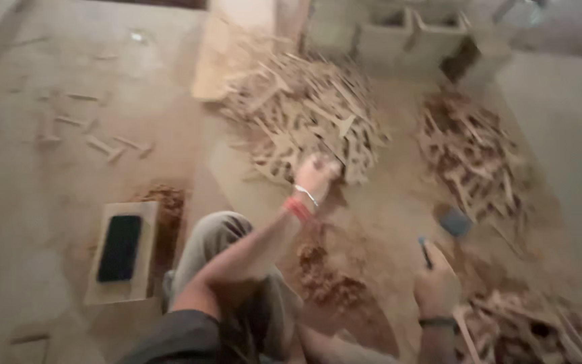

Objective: The person sits on the floor and sands small wooden pieces with a sanding block. They pick up each piece, rub it with the block, and place it into a pile of finished pieces.

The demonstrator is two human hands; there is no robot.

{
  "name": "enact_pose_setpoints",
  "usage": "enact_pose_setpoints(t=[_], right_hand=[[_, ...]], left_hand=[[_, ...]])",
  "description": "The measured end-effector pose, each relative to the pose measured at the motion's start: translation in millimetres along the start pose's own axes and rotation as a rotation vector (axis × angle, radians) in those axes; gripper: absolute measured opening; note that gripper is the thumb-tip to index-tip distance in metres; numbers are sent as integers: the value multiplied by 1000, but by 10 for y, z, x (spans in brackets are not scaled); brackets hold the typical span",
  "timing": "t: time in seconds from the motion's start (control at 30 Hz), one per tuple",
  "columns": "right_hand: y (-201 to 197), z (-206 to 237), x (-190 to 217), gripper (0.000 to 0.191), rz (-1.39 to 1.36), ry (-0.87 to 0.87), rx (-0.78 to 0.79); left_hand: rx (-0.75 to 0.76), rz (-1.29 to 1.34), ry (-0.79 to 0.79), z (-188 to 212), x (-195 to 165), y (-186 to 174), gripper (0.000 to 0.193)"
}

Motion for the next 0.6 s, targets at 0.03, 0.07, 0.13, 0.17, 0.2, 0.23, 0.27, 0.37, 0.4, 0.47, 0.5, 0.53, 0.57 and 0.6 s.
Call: enact_pose_setpoints(t=[0.03, 0.07, 0.13, 0.17, 0.2, 0.23, 0.27, 0.37, 0.4, 0.47, 0.5, 0.53, 0.57, 0.6], right_hand=[[20, -30, -28, 39, 16, -8, 11], [41, -47, -74, 39, 42, -8, 25], [86, -60, -146, 39, 90, -24, 42], [107, -58, -180, 39, 111, -37, 44], [123, -51, -204, 39, 134, -48, 43], [151, -41, -264, 40, 140, -22, 54], [173, -30, -311, 41, 147, 8, 67], [185, -16, -401, 40, 134, 75, 77], [174, -16, -412, 40, 125, 93, 76], [96, -31, -355, 41, 162, 59, 54], [41, -31, -319, 41, 182, 46, 42], [-18, -32, -276, 43, 173, 27, 26], [-87, -23, -234, 45, 166, 13, 7], [-164, -12, -192, 46, 160, 2, -12]], left_hand=[[30, 70, -125, 66, 110, 46, 31], [69, 146, -261, 165, 280, 146, 32], [115, -175, -218, 278, 329, 329, 35], [135, -197, -191, 305, 368, 419, 34], [158, -219, -162, 308, 383, 500, 33], [180, -247, -125, 281, 413, 572, 32], [176, -320, -84, 252, 421, 608, 31], [172, -544, 16, 220, 419, 670, 31], [177, -623, 37, 243, 410, 687, 32], [154, -782, 83, 299, 406, 686, 33], [128, -858, 108, 354, 386, 676, 33], [104, -936, 136, 409, 357, 669, 33], [96, -967, 131, 457, 352, 651, 33], [93, -999, 126, 499, 346, 627, 33]])
Point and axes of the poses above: each hand's wrist, its own z-axis away from the middle knuckle, its own y-axis out of the palm, x = y × z, the point moved 8 cm from there along -z, towards the middle knuckle, and after that the axes turned 12 degrees about -y, right-handed, at the moved point
